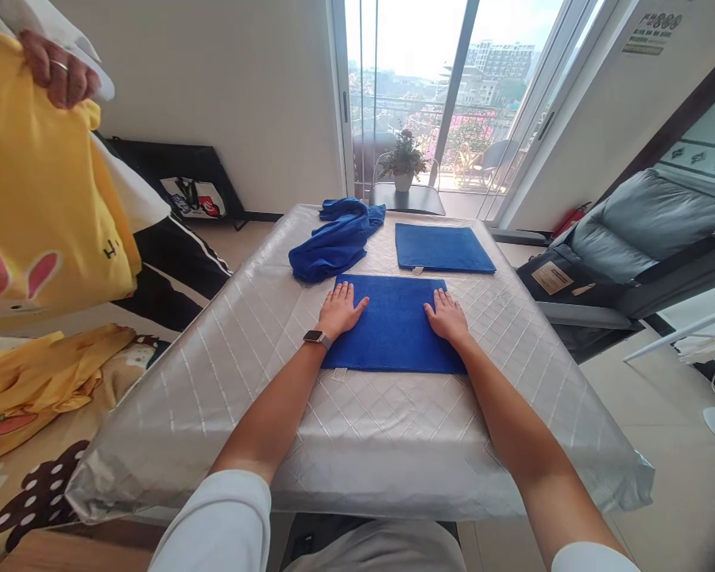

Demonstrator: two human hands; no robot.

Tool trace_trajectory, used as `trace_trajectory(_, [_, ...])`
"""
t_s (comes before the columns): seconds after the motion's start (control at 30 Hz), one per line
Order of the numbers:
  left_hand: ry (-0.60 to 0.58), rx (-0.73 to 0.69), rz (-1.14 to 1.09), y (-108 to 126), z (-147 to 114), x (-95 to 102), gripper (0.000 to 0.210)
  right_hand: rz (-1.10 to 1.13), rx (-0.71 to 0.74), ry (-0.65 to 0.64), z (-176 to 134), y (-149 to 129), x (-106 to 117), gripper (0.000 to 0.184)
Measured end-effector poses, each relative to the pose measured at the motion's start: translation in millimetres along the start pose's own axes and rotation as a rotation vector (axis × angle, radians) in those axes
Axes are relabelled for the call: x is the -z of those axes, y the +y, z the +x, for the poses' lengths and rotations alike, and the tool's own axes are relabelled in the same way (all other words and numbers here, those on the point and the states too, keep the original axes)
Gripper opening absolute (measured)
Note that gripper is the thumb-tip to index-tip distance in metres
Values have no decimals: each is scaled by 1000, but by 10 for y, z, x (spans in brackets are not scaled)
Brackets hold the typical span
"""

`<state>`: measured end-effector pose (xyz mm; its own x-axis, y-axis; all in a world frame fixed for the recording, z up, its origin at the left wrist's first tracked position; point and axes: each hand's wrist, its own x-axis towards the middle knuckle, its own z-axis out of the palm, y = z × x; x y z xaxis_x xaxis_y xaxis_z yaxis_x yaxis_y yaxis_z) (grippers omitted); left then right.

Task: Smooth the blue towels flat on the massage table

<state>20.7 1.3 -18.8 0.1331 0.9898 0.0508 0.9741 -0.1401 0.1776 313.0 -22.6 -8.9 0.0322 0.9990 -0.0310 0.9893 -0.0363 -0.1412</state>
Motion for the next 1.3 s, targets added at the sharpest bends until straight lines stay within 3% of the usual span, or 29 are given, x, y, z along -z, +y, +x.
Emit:
trace_trajectory(0.23, [9,18,7,38,-24,29,86,-20,10,-77,119,30,115,70])
trace_trajectory(0.37, [10,14,5,46,-29,35,85,-19,23,-14,335,20,181,68])
trace_trajectory(0.53, [9,16,17,49,-32,30,84,-13,42,-8,523,30,71,67])
trace_trajectory(0.73, [6,12,34,35,-25,10,85,9,28,33,533,69,-50,69])
trace_trajectory(1.13, [-36,33,93,52,-20,80,86,90,25,43,500,33,-19,70])
trace_trajectory(1.23, [-35,104,162,166,55,159,95,96,26,47,490,20,-11,70])
trace_trajectory(1.3, [10,82,182,372,132,186,96,97,24,48,480,9,-2,70])
